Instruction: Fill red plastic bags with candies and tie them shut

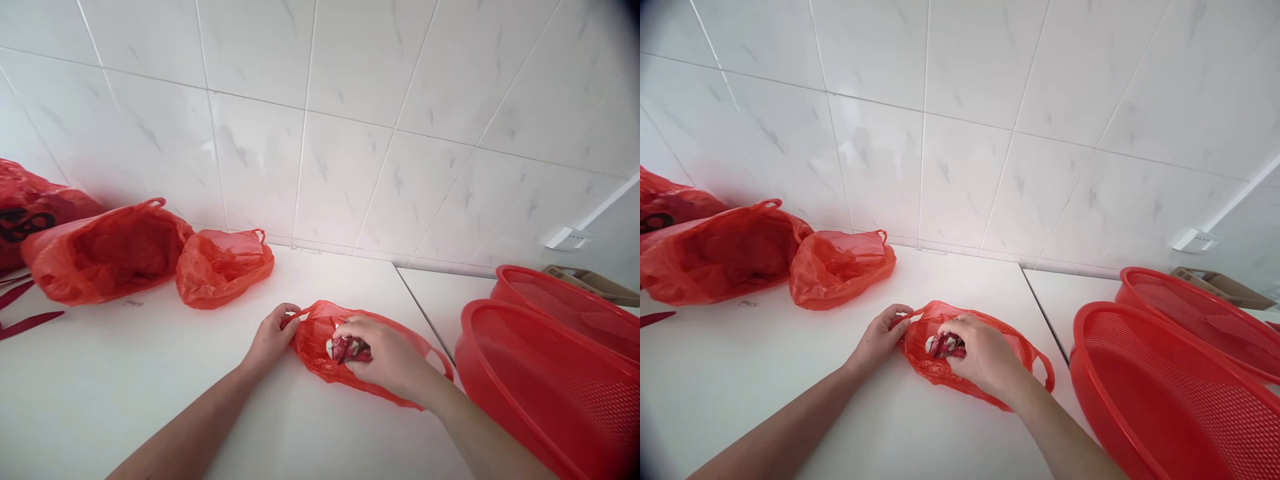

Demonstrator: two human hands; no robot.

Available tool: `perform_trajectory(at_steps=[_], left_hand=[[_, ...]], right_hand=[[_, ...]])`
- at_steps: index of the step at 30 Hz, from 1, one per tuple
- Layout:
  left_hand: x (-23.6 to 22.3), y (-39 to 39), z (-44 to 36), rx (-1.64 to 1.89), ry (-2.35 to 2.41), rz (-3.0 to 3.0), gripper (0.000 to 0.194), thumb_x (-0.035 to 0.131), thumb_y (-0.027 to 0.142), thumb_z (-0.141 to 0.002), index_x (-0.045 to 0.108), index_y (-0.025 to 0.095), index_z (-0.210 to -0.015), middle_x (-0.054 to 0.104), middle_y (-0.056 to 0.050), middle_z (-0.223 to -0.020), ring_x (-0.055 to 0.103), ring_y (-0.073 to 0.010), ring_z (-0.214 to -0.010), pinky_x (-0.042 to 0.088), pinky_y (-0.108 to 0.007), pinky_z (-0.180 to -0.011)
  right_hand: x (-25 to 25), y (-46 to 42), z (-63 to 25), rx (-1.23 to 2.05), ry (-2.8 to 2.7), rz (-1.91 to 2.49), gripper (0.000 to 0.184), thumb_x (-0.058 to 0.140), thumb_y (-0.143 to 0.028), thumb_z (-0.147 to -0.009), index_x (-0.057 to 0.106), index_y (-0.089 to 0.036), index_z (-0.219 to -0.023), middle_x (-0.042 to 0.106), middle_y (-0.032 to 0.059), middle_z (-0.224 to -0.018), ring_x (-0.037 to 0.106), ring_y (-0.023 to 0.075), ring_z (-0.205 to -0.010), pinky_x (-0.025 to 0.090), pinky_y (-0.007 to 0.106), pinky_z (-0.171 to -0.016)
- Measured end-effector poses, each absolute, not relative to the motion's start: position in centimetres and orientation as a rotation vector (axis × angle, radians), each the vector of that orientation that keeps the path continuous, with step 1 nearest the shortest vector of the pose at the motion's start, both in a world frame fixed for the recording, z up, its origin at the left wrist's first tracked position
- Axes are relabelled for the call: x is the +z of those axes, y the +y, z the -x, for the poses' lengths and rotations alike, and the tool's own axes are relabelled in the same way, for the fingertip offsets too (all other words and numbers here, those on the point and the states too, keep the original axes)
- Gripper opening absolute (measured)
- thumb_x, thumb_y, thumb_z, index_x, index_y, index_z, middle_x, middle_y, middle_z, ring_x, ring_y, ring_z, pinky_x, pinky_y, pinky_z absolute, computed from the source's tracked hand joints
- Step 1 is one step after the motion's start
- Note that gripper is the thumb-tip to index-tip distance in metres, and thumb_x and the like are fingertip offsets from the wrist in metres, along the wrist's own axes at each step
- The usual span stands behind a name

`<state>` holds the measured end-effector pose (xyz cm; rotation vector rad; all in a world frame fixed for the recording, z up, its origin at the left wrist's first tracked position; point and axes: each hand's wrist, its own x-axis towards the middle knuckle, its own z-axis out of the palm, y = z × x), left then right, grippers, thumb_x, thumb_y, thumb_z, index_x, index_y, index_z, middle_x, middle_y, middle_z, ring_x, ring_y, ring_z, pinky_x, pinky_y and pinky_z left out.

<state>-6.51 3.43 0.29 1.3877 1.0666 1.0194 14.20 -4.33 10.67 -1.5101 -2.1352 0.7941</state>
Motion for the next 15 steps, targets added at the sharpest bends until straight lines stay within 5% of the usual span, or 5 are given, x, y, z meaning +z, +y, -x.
perform_trajectory(at_steps=[4,9,15], left_hand=[[0.4,3.8,7.3,1.096,0.858,-1.233,0.025,0.056,0.041,-0.081,0.053,0.021,-0.096,0.058,0.004,-0.062,0.055,-0.0117,-0.059,0.046,-0.025,-0.065],[-0.1,4.7,8.5,1.245,0.717,-0.958,0.023,0.059,0.037,-0.083,0.053,0.021,-0.098,0.055,0.004,-0.064,0.053,-0.009,-0.06,0.044,-0.021,-0.063],[-0.5,5.0,8.7,1.224,0.642,-0.926,0.025,0.062,0.029,-0.082,0.053,0.021,-0.103,0.055,0.003,-0.066,0.052,-0.0086,-0.06,0.044,-0.021,-0.063]], right_hand=[[7.4,-1.1,-14.3,0.354,-2.231,1.731,0.039,0.05,-0.008,-0.071,0.064,-0.03,-0.099,0.059,0.0005,-0.113,0.06,0.0172,-0.089,0.048,0.027,-0.065],[4.8,1.7,-15.1,0.188,-2.227,1.767,0.065,0.064,-0.011,-0.061,0.055,-0.028,-0.123,0.045,0.0064,-0.135,0.048,0.0273,-0.117,0.046,0.037,-0.086],[6.3,0.8,-16.2,0.039,-1.789,1.594,0.022,0.048,-0.029,-0.084,0.063,-0.025,-0.1,0.059,0.0049,-0.11,0.057,0.0187,-0.099,0.048,0.033,-0.083]])
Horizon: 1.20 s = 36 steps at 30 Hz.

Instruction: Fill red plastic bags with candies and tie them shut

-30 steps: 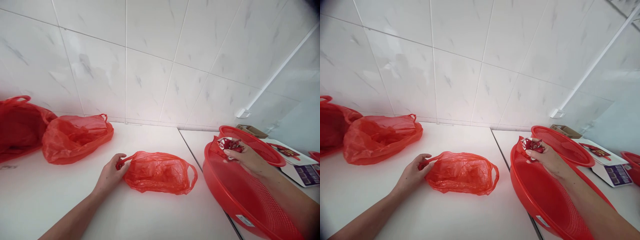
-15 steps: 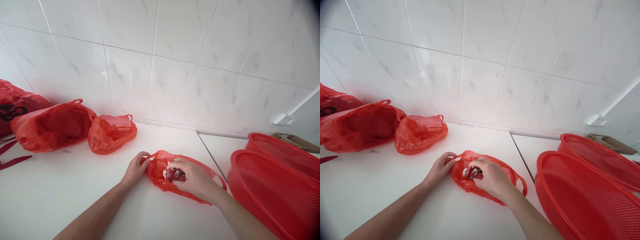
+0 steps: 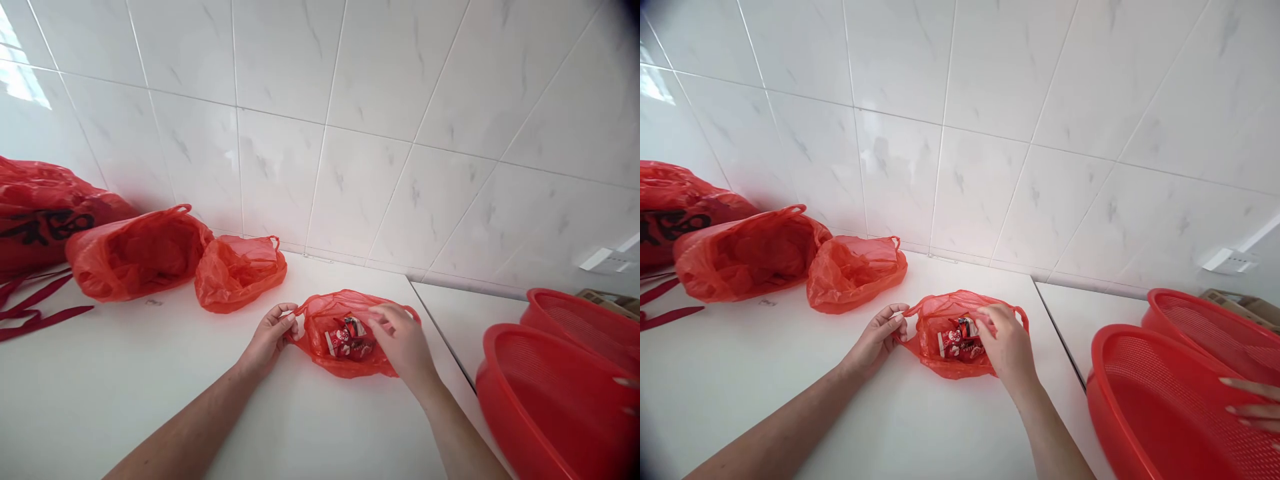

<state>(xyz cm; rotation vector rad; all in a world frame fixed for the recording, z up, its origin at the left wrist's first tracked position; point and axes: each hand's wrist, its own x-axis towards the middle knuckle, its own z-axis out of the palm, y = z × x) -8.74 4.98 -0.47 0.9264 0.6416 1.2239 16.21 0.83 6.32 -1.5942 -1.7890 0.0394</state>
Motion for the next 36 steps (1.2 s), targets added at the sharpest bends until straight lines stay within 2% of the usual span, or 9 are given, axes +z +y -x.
perform_trajectory(at_steps=[4,7,10,14,21,27,30,34,36], left_hand=[[-0.5,5.0,8.8,1.216,0.628,-0.917,0.026,0.062,0.027,-0.082,0.052,0.021,-0.106,0.055,0.003,-0.066,0.053,-0.0091,-0.062,0.044,-0.022,-0.065],[-0.3,5.0,8.8,1.225,0.623,-0.905,0.029,0.062,0.027,-0.082,0.051,0.021,-0.108,0.056,0.003,-0.068,0.053,-0.0094,-0.061,0.044,-0.022,-0.065],[0.3,5.1,8.9,1.233,0.666,-0.891,0.03,0.061,0.028,-0.081,0.05,0.021,-0.108,0.057,0.002,-0.071,0.054,-0.0103,-0.063,0.044,-0.023,-0.064],[2.0,5.3,9.0,1.236,0.764,-0.944,0.03,0.059,0.026,-0.081,0.05,0.02,-0.109,0.056,0.001,-0.075,0.053,-0.011,-0.065,0.045,-0.024,-0.064],[7.9,5.0,8.0,1.26,0.952,-1.227,0.035,0.063,0.03,-0.078,0.051,0.021,-0.11,0.054,0.001,-0.079,0.052,-0.0114,-0.068,0.044,-0.025,-0.066],[13.6,4.6,6.6,1.465,0.907,-1.503,0.031,0.06,0.03,-0.08,0.053,0.022,-0.109,0.052,0.002,-0.077,0.051,-0.0106,-0.07,0.043,-0.024,-0.069],[15.6,4.0,6.2,1.564,0.919,-1.662,0.029,0.056,0.029,-0.082,0.053,0.024,-0.111,0.052,0.002,-0.081,0.05,-0.011,-0.074,0.042,-0.023,-0.069],[17.4,2.7,5.8,1.544,1.163,-1.961,0.027,0.049,0.028,-0.086,0.054,0.027,-0.113,0.051,0.002,-0.074,0.047,-0.0122,-0.067,0.037,-0.022,-0.058],[17.9,2.1,5.6,1.508,1.241,-2.064,0.026,0.05,0.028,-0.085,0.058,0.027,-0.111,0.051,0.002,-0.069,0.046,-0.0128,-0.063,0.035,-0.023,-0.055]], right_hand=[[6.4,0.2,-17.6,-0.441,-1.495,1.654,0.035,0.05,-0.034,-0.082,0.057,-0.018,-0.112,0.053,0.0134,-0.116,0.05,0.0255,-0.109,0.043,0.038,-0.091],[5.9,0.0,-19.0,-0.425,-1.423,1.908,0.057,0.054,-0.044,-0.077,0.046,-0.013,-0.124,0.05,0.0184,-0.121,0.049,0.0315,-0.111,0.044,0.039,-0.081],[6.1,-0.1,-20.1,-0.037,-1.456,2.149,0.033,0.05,-0.049,-0.077,0.056,-0.019,-0.088,0.06,0.0095,-0.087,0.056,0.0248,-0.078,0.04,0.031,-0.059],[7.8,-0.1,-20.2,0.456,-1.385,1.926,0.036,0.05,-0.048,-0.078,0.038,-0.021,-0.058,0.043,-0.0033,-0.055,0.039,0.0128,-0.053,0.028,0.025,-0.05],[10.8,1.5,-18.6,0.621,-1.083,1.392,0.031,0.063,-0.049,-0.072,0.056,-0.019,-0.07,0.055,-0.0028,-0.064,0.048,0.0122,-0.059,0.036,0.023,-0.053],[13.2,2.2,-16.9,0.497,-0.839,1.003,0.029,0.069,-0.045,-0.071,0.064,-0.021,-0.086,0.066,0.0037,-0.109,0.059,0.018,-0.098,0.045,0.028,-0.078],[14.3,1.8,-16.1,0.594,-0.805,0.854,0.027,0.068,-0.045,-0.073,0.06,-0.021,-0.082,0.069,0.0043,-0.101,0.058,0.0182,-0.101,0.045,0.029,-0.081],[15.1,0.8,-15.3,0.691,-0.808,0.824,0.028,0.069,-0.046,-0.074,0.059,-0.021,-0.082,0.062,-0.0008,-0.072,0.057,0.0136,-0.074,0.045,0.025,-0.066],[15.2,0.4,-14.9,0.819,-0.836,0.757,0.028,0.063,-0.049,-0.078,0.057,-0.021,-0.08,0.048,-0.0051,-0.056,0.044,0.0087,-0.053,0.039,0.021,-0.052]])
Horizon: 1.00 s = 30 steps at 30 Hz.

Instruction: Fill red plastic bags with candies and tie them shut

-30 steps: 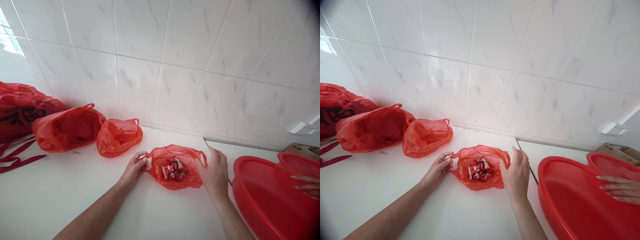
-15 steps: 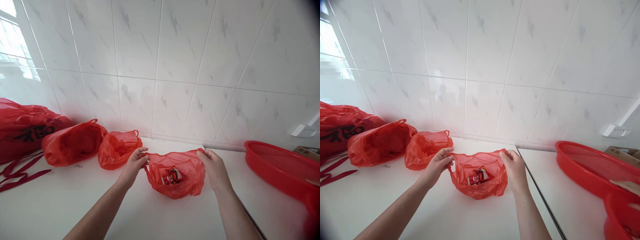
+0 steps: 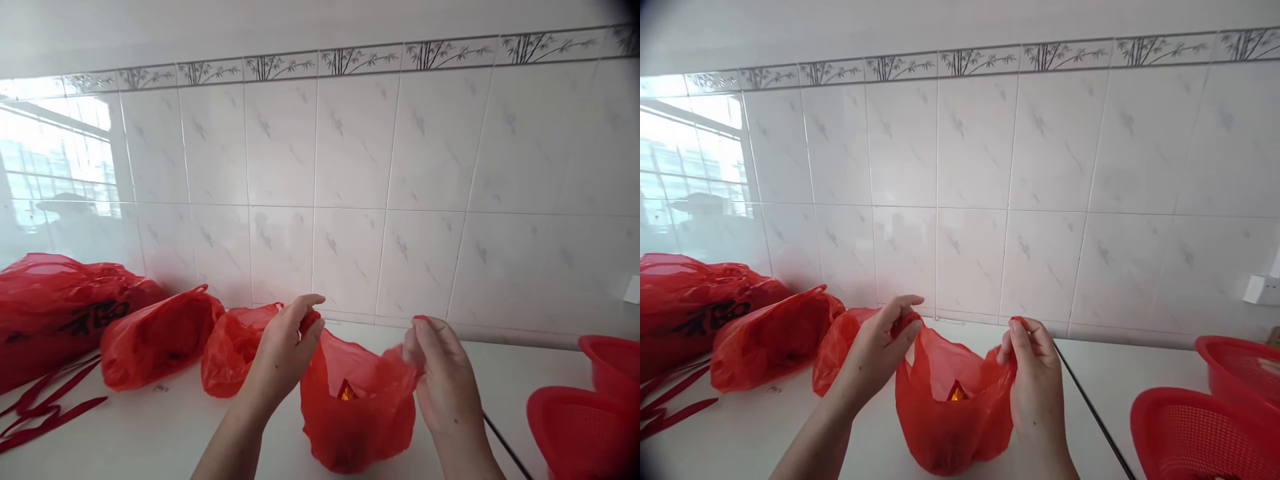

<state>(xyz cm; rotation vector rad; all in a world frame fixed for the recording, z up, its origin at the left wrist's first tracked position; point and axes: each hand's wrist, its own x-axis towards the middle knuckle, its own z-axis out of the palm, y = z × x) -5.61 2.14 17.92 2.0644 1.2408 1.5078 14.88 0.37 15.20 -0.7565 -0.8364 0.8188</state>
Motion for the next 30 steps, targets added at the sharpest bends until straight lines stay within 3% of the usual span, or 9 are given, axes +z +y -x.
perform_trajectory(at_steps=[3,6,8,12,16,18,24,27,30], left_hand=[[18.2,1.6,5.5,1.496,1.245,-2.054,0.027,0.055,0.028,-0.081,0.061,0.027,-0.107,0.053,0.002,-0.068,0.045,-0.0126,-0.059,0.033,-0.023,-0.052],[17.7,1.5,5.5,1.455,1.142,-1.911,0.03,0.058,0.026,-0.079,0.06,0.027,-0.109,0.055,0.001,-0.074,0.046,-0.0118,-0.059,0.035,-0.022,-0.05],[17.2,1.3,5.5,1.415,1.072,-1.844,0.029,0.059,0.024,-0.078,0.06,0.025,-0.107,0.056,0.0,-0.079,0.05,-0.0125,-0.064,0.04,-0.022,-0.053],[16.6,0.7,5.0,1.324,0.935,-1.858,0.015,0.057,0.017,-0.079,0.063,0.022,-0.092,0.06,-0.002,-0.081,0.056,-0.0146,-0.073,0.046,-0.024,-0.062],[16.4,0.0,4.6,1.203,0.794,-1.909,0.019,0.052,0.012,-0.08,0.061,0.023,-0.092,0.062,-0.002,-0.086,0.057,-0.0145,-0.074,0.047,-0.023,-0.059],[16.4,-0.2,4.5,1.263,0.845,-1.992,0.023,0.056,0.011,-0.078,0.06,0.025,-0.096,0.06,-0.002,-0.094,0.056,-0.0152,-0.081,0.048,-0.025,-0.066],[16.7,-0.2,4.4,1.119,0.937,-2.319,0.024,0.066,0.015,-0.071,0.063,0.026,-0.092,0.058,-0.002,-0.09,0.054,-0.0156,-0.078,0.044,-0.025,-0.066],[16.5,0.2,4.1,1.053,0.937,-2.37,0.02,0.056,0.01,-0.076,0.065,0.024,-0.086,0.057,-0.001,-0.085,0.053,-0.0128,-0.072,0.042,-0.023,-0.064],[15.9,0.9,4.1,1.069,0.967,-2.333,0.018,0.048,0.01,-0.078,0.061,0.02,-0.071,0.056,-0.002,-0.079,0.052,-0.0122,-0.068,0.04,-0.023,-0.061]], right_hand=[[15.2,-0.2,-14.1,0.961,-0.888,0.716,0.038,0.047,-0.056,-0.085,0.056,-0.02,-0.076,0.032,-0.0067,-0.047,0.025,0.0072,-0.044,0.027,0.02,-0.043],[15.2,-1.0,-13.0,0.985,-1.01,0.828,0.037,0.046,-0.054,-0.086,0.056,-0.02,-0.077,0.03,-0.0065,-0.045,0.024,0.0078,-0.045,0.026,0.021,-0.044],[15.3,-1.6,-12.1,0.971,-1.113,0.945,0.031,0.049,-0.051,-0.085,0.058,-0.022,-0.093,0.031,-0.0076,-0.046,0.029,0.0083,-0.047,0.032,0.021,-0.049],[15.5,-2.6,-10.3,1.087,-1.372,0.993,0.052,0.054,-0.044,-0.082,0.042,-0.026,-0.13,0.046,-0.0072,-0.056,0.043,0.0101,-0.055,0.04,0.024,-0.059],[15.1,-1.9,-9.6,1.134,-1.59,1.053,0.028,0.054,-0.045,-0.082,0.061,-0.019,-0.091,0.047,-0.0038,-0.06,0.04,0.0095,-0.056,0.033,0.024,-0.053],[14.8,-1.2,-9.8,1.133,-1.587,1.125,0.036,0.05,-0.05,-0.084,0.058,-0.017,-0.073,0.04,-0.0044,-0.055,0.035,0.0088,-0.052,0.029,0.024,-0.05],[14.1,-0.3,-10.6,1.155,-1.296,1.141,0.044,0.05,-0.057,-0.082,0.048,-0.019,-0.059,0.033,-0.0043,-0.053,0.031,0.0094,-0.051,0.027,0.024,-0.048],[14.6,-0.6,-10.8,1.145,-1.293,1.104,0.043,0.044,-0.053,-0.086,0.056,-0.018,-0.064,0.035,-0.003,-0.055,0.031,0.0104,-0.052,0.026,0.024,-0.048],[15.3,-1.0,-11.5,1.179,-1.444,1.037,0.046,0.036,-0.052,-0.09,0.066,-0.017,-0.093,0.041,-0.0025,-0.054,0.034,0.0116,-0.051,0.031,0.025,-0.051]])
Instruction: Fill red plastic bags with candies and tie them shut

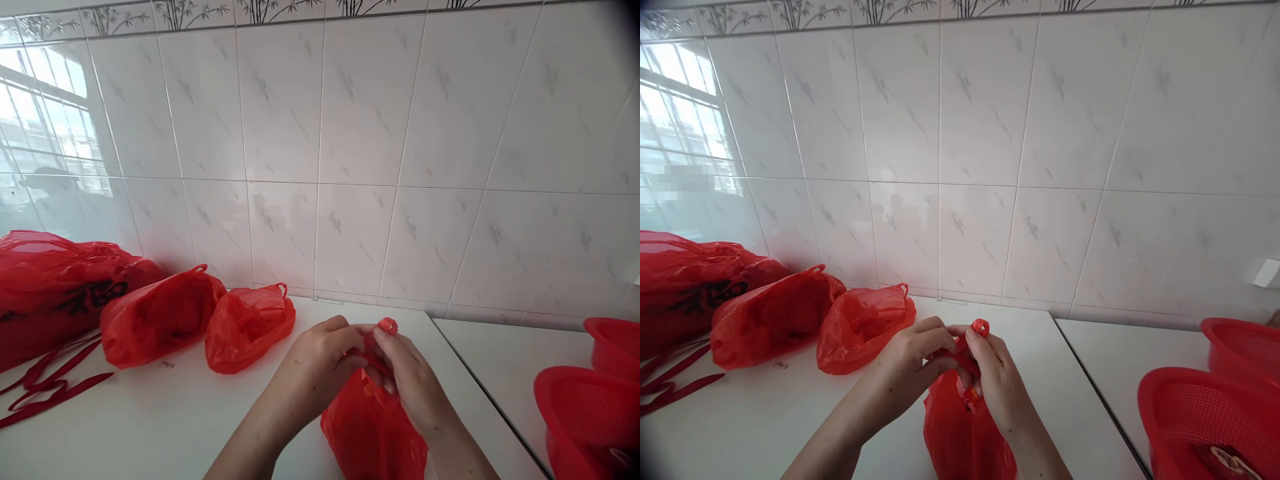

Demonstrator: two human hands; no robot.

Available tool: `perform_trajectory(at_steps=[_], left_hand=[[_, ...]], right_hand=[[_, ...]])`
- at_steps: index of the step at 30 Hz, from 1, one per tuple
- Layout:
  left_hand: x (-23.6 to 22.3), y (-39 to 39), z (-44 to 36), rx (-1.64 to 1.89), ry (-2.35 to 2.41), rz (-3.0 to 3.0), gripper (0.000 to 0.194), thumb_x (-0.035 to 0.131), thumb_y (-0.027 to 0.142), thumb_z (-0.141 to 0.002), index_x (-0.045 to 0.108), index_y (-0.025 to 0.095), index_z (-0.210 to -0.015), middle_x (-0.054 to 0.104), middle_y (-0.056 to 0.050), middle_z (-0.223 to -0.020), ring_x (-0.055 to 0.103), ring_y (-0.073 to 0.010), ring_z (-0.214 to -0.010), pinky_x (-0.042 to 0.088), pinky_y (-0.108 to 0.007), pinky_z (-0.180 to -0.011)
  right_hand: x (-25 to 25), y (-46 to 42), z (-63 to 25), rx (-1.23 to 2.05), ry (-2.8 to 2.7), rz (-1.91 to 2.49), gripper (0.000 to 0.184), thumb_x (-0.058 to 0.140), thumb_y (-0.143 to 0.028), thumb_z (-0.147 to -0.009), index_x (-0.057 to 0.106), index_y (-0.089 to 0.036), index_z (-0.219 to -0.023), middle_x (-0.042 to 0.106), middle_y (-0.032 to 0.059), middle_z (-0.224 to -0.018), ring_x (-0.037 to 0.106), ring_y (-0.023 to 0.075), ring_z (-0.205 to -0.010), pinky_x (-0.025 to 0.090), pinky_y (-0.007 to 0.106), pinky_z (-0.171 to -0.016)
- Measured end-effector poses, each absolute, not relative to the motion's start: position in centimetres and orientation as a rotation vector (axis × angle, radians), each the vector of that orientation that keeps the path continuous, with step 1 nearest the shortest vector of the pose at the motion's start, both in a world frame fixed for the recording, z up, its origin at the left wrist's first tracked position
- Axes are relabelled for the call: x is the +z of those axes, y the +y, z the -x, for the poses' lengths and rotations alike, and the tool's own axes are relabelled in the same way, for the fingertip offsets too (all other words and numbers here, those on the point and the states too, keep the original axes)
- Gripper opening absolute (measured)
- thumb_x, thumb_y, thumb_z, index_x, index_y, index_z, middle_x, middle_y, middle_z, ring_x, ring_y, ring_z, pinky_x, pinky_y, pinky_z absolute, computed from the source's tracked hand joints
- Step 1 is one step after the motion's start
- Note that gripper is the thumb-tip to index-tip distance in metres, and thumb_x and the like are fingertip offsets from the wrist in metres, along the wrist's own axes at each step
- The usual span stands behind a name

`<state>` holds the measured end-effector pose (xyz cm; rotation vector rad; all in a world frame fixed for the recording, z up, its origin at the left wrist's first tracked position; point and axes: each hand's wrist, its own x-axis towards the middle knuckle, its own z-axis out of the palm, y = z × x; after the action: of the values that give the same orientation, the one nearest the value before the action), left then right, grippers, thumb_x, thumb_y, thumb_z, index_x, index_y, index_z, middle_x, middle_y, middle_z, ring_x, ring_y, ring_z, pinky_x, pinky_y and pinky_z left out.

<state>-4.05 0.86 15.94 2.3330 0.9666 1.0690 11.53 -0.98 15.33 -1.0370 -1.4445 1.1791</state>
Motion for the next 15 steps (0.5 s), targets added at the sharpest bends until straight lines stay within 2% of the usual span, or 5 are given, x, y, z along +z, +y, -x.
perform_trajectory(at_steps=[2,4,8,11,15], left_hand=[[15.7,1.2,4.1,1.107,1.016,-2.257,0.015,0.048,0.013,-0.078,0.058,0.02,-0.069,0.056,-0.002,-0.078,0.051,-0.0127,-0.067,0.039,-0.023,-0.059],[15.5,1.4,4.1,1.139,1.042,-2.16,0.012,0.049,0.017,-0.079,0.057,0.02,-0.071,0.059,-0.002,-0.083,0.052,-0.0138,-0.071,0.039,-0.024,-0.06],[15.5,1.5,4.0,1.064,0.904,-1.971,0.012,0.046,0.021,-0.083,0.056,0.02,-0.077,0.062,-0.004,-0.101,0.055,-0.0159,-0.086,0.042,-0.025,-0.07],[15.3,1.6,3.9,0.983,0.912,-1.951,0.01,0.046,0.022,-0.083,0.053,0.019,-0.076,0.061,0.0,-0.08,0.051,-0.0126,-0.071,0.038,-0.022,-0.059],[14.8,1.7,3.9,0.989,1.061,-2.006,0.01,0.047,0.023,-0.081,0.053,0.019,-0.074,0.057,0.003,-0.069,0.046,-0.011,-0.06,0.031,-0.021,-0.051]], right_hand=[[15.5,-1.1,-12.4,1.194,-1.53,0.997,0.048,0.038,-0.051,-0.09,0.06,-0.018,-0.117,0.047,-0.0022,-0.058,0.038,0.0122,-0.054,0.037,0.027,-0.059],[15.3,-1.1,-13.3,1.201,-1.604,0.928,0.053,0.036,-0.055,-0.09,0.055,-0.022,-0.127,0.051,-0.0009,-0.067,0.041,0.0126,-0.059,0.04,0.03,-0.067],[14.8,-1.1,-14.3,1.151,-1.691,0.886,0.056,0.027,-0.056,-0.091,0.07,-0.023,-0.106,0.053,0.0014,-0.071,0.045,0.0134,-0.064,0.042,0.031,-0.07],[15.4,-1.4,-14.0,1.191,-1.726,0.972,0.032,0.049,-0.042,-0.087,0.067,-0.024,-0.106,0.056,-0.0005,-0.069,0.05,0.0136,-0.066,0.043,0.03,-0.069],[16.1,-1.2,-13.4,1.056,-1.629,1.242,0.039,0.057,-0.028,-0.078,0.056,-0.029,-0.117,0.053,-0.0043,-0.071,0.052,0.013,-0.066,0.044,0.027,-0.064]])
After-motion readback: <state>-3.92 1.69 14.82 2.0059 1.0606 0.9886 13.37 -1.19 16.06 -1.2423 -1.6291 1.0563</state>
